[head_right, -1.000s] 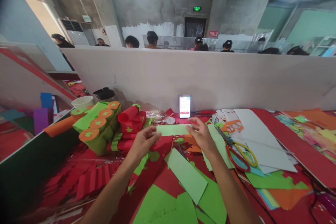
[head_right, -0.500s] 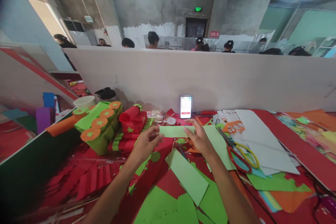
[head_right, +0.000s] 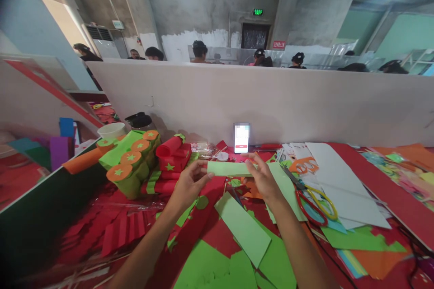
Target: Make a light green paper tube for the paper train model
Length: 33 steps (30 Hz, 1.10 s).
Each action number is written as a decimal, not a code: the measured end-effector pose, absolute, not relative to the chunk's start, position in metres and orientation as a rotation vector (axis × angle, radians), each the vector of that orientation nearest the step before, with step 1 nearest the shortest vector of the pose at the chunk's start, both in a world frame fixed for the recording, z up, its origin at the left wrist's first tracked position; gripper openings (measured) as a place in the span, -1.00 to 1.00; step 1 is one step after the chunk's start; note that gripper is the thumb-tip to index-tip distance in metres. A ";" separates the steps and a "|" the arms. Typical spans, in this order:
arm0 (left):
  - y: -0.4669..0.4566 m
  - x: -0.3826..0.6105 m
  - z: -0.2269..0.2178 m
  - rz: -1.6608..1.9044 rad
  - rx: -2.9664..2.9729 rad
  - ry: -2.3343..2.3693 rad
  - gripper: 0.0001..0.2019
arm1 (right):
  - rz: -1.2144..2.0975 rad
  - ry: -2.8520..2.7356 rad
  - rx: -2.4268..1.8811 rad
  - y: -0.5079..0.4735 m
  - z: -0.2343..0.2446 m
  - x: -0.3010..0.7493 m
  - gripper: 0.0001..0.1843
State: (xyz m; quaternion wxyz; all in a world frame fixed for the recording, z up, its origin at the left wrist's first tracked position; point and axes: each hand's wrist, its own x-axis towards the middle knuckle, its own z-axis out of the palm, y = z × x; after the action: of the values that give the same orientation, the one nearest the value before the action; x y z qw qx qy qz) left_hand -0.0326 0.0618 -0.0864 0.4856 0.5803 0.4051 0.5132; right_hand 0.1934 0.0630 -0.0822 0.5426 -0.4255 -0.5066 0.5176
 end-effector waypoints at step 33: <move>0.057 -0.037 -0.081 1.023 1.371 0.783 -0.50 | 0.926 -1.065 -0.964 0.063 -0.066 0.209 -0.61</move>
State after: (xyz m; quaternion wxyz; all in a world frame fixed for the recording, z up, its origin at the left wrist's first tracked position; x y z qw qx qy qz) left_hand -0.0367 0.0566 -0.0811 0.5891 0.5889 0.3362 0.4394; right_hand 0.2093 0.0631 -0.0665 0.6567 -0.4255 -0.4700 0.4085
